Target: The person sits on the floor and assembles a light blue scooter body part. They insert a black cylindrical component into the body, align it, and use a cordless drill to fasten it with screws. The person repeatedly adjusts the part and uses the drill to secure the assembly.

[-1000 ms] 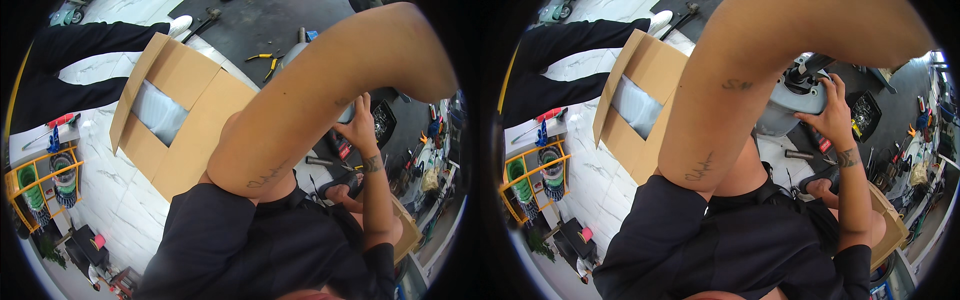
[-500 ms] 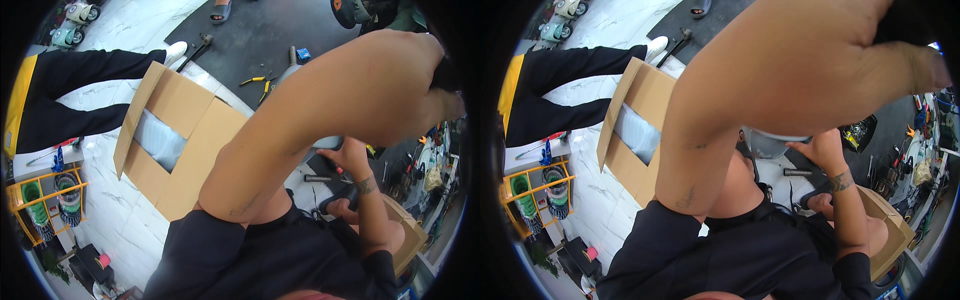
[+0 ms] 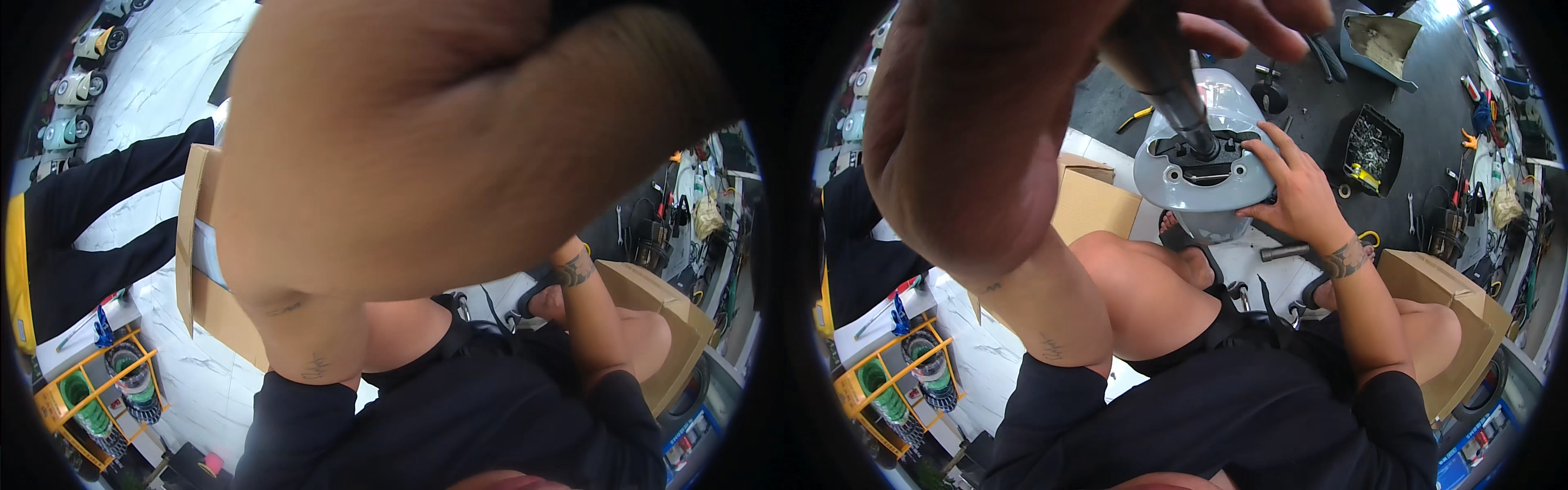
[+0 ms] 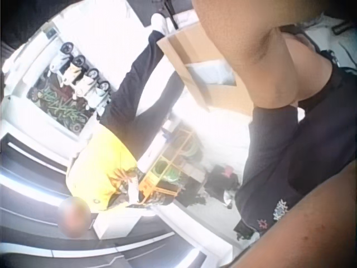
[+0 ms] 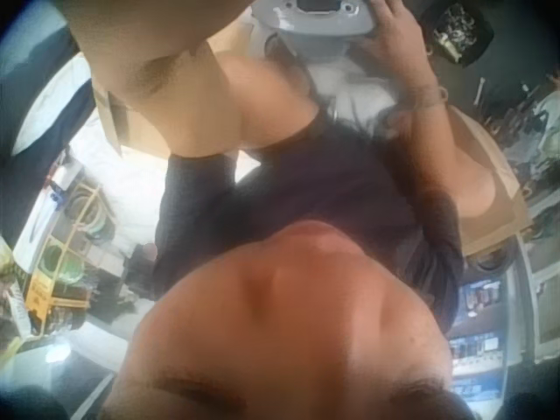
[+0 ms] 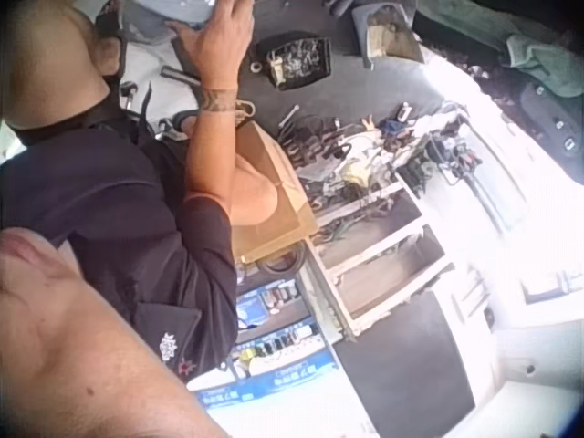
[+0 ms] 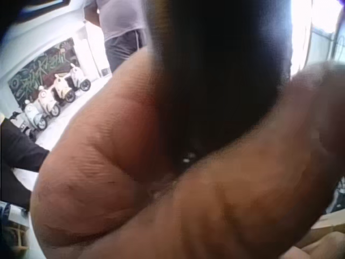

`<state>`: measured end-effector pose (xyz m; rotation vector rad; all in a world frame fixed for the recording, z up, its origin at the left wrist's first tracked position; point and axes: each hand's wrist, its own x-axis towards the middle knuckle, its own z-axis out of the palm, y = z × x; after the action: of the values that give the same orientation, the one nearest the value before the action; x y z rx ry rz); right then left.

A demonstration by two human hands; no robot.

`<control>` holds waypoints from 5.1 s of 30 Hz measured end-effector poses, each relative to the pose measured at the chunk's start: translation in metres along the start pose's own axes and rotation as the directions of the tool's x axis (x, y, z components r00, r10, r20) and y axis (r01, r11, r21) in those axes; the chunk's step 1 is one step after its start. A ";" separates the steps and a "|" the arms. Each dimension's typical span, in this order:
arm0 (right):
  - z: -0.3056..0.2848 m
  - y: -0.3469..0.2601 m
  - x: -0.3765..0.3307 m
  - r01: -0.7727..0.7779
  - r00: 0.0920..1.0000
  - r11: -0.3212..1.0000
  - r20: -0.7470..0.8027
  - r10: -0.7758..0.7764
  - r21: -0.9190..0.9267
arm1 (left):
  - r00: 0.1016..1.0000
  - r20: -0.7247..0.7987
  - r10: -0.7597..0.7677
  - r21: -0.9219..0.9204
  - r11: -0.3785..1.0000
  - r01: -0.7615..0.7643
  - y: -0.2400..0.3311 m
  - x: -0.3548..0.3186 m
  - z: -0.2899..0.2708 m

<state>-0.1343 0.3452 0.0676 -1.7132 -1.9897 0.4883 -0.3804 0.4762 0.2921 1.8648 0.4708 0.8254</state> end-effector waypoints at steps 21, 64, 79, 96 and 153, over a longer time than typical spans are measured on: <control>0.000 0.001 0.014 -0.067 0.998 0.995 0.010 0.066 0.071 | 1.000 0.018 -0.008 -0.048 0.999 0.009 0.003 0.010 0.009; -0.095 -0.087 -0.048 -0.009 0.985 0.971 -0.164 0.049 0.238 | 0.980 0.058 0.192 -0.462 0.875 -0.144 -0.039 0.031 0.024; -0.214 -0.175 -0.123 0.525 0.847 0.664 -0.402 -0.348 0.532 | 0.958 -0.091 0.271 -0.336 0.897 -0.286 -0.052 0.038 0.037; -0.151 0.091 -0.077 -0.249 0.833 0.912 0.408 0.373 -0.325 | 0.952 -0.242 0.189 -0.326 0.908 -0.263 -0.045 0.040 0.056; -0.192 0.048 -0.146 -0.574 0.796 0.816 0.284 0.534 0.073 | 0.934 -0.346 0.089 -0.234 0.956 -0.178 -0.016 -0.004 0.078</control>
<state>0.0295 0.2021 0.1832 -2.2169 -1.5060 1.0826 -0.3266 0.4303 0.2556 1.5293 0.4207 1.2456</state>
